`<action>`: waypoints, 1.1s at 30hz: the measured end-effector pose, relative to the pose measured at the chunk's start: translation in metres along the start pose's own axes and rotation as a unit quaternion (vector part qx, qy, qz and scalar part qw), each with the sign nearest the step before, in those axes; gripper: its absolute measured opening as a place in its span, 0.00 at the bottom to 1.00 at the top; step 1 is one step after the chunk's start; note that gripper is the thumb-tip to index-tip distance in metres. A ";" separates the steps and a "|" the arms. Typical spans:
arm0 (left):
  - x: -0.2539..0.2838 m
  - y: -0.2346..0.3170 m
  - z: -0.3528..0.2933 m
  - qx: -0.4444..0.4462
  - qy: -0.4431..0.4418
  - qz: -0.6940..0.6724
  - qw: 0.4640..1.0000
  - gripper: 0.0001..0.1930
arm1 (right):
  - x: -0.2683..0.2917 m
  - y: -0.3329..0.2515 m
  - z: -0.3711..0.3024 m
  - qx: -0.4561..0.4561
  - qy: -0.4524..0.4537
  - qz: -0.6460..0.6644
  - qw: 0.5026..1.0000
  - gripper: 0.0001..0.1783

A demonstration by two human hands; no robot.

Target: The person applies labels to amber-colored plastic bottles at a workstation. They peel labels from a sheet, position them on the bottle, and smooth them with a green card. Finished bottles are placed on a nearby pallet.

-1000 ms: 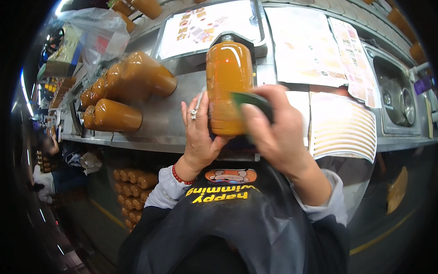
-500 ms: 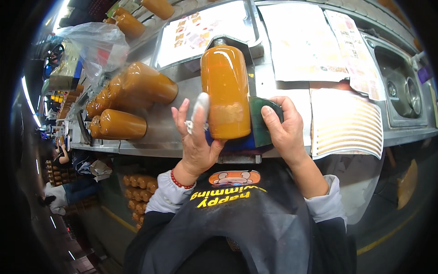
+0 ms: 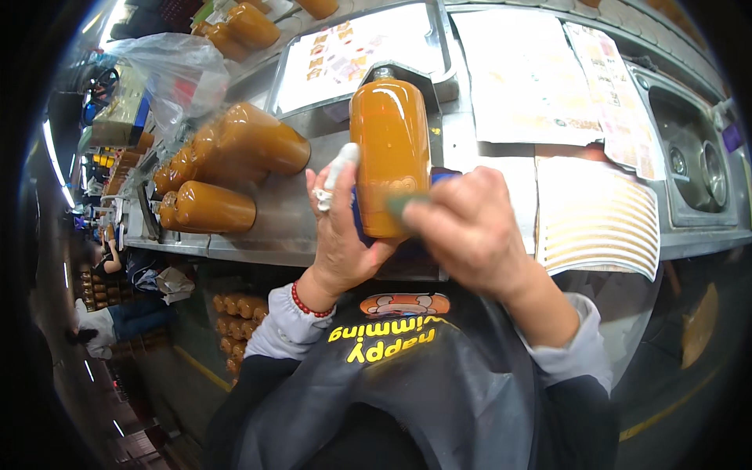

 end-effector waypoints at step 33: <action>-0.006 -0.018 -0.004 0.066 -0.009 -0.083 0.994 0.59 | 0.010 0.022 0.036 -0.004 0.007 -0.114 0.993 0.17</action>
Point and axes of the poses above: each hand's wrist, its own z-axis towards the middle knuckle, its own x-axis out of the back of the hand, y = z × x, the point moved 4 cm from there along z, towards the middle knuckle, and after that the axes turned 10 degrees about -y, right-handed, at the moved point
